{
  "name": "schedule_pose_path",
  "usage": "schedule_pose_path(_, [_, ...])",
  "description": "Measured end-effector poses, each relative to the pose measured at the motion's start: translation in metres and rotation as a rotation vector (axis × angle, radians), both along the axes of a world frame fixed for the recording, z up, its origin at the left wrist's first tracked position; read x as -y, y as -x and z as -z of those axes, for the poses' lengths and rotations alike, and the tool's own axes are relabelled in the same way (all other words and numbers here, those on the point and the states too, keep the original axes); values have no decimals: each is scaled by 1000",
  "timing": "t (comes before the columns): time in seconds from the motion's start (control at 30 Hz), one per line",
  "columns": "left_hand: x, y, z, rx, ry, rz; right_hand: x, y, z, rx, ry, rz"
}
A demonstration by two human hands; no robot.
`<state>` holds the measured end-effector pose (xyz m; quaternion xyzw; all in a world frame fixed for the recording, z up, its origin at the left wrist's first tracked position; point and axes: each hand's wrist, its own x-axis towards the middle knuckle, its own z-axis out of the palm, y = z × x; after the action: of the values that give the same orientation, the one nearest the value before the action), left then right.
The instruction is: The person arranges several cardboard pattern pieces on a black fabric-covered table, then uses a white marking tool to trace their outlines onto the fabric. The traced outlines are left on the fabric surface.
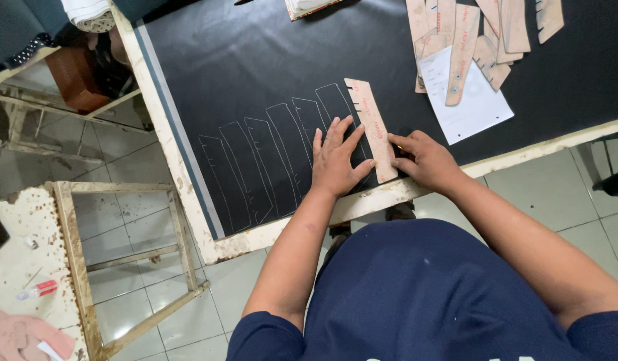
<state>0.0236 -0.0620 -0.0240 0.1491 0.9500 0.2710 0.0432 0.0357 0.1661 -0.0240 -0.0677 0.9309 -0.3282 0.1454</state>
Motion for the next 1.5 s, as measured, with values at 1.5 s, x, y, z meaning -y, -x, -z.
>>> schedule_pose_path(1.5, [-63, -13, 11, 395, 8, -38, 38, 72, -54, -132, 53, -248])
